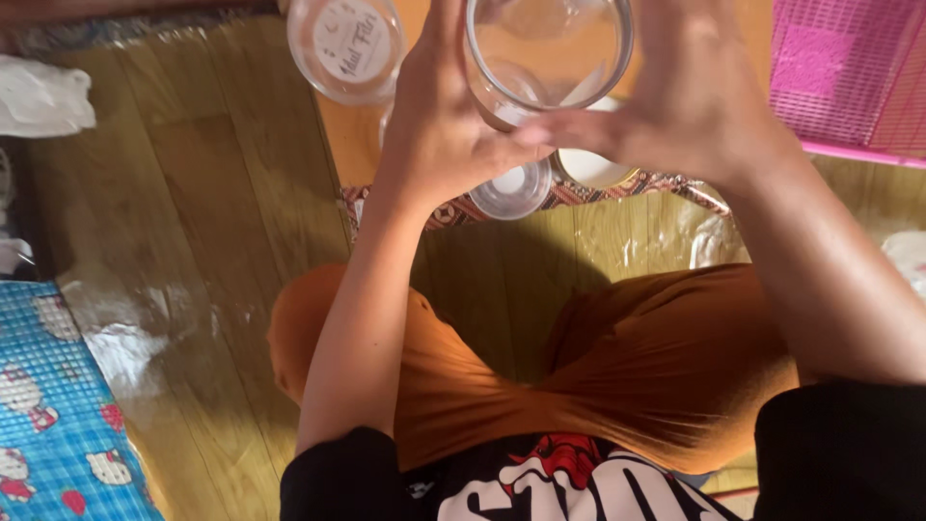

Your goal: The person unpacks a plastic bag containing various containers and a thermos, placing them on a small wooden table. They then open each container, remove the lids, and arrange the containers and lids on the table.

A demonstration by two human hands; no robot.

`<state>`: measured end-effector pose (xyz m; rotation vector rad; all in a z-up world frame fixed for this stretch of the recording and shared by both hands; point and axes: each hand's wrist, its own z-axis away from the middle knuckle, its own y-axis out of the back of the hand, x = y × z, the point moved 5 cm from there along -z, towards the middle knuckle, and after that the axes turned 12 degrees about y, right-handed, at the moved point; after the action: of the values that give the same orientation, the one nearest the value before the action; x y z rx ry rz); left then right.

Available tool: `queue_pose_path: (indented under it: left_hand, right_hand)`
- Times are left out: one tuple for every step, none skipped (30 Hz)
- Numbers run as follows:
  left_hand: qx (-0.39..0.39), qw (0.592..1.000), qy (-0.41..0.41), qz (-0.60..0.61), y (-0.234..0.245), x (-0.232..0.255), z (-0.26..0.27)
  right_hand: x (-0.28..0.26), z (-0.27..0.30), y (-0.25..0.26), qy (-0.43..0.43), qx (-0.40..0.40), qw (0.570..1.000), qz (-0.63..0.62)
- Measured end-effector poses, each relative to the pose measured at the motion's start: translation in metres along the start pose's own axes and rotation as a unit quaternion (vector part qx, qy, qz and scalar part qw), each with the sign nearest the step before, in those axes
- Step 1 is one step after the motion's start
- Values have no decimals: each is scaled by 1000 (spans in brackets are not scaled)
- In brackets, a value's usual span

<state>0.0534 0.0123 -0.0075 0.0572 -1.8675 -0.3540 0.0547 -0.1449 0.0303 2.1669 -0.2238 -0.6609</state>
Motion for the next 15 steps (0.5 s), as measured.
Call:
queue_pose_path:
  left_hand:
    - [-10,999,43,4,-2,-4,-1]
    - [-20,996,86,9,-3,-8,0]
    - [-12,998,63,10,-2,-9,-1]
    - [-4,999,40,11,1,-11,-3]
    - [6,1000,16,12,3,-13,-4]
    - [6,1000,25,13,4,-18,-5]
    - [6,999,34,14,3,-23,-5]
    - [6,999,44,16,2,-27,-5]
    - [8,999,36,6,0,-28,-5]
    - [10,1000,28,-5,-3,-29,-4]
    - [12,1000,19,-16,-4,-30,-5]
    - [6,1000,24,-3,-6,-31,-5]
    - [2,999,30,11,-7,-32,-5]
    - [-2,999,36,24,-9,-33,-5]
    - [8,1000,25,5,-9,-31,-5]
  right_hand:
    - [-2,13,2,-10,24,1000,0]
    - [-2,27,3,-40,62,997,3]
    - [-1,35,-5,-39,63,997,-11]
    - [0,44,-14,-38,63,997,-25]
    - [-5,48,-38,-4,25,998,-59]
    - [-9,52,-59,32,-12,995,-93]
    - [-13,57,-72,68,-48,988,-129]
    - [-17,63,-89,101,-124,985,-72]
    - [-22,68,-106,133,-198,971,-12]
    - [-22,71,-111,145,-197,970,15]
    - [-23,70,-117,156,-195,967,44]
    - [-24,70,-120,168,-192,964,72]
    - [-24,70,-121,170,-200,962,80]
    - [-24,69,-120,172,-208,959,87]
    - [-24,68,-118,173,-215,956,96]
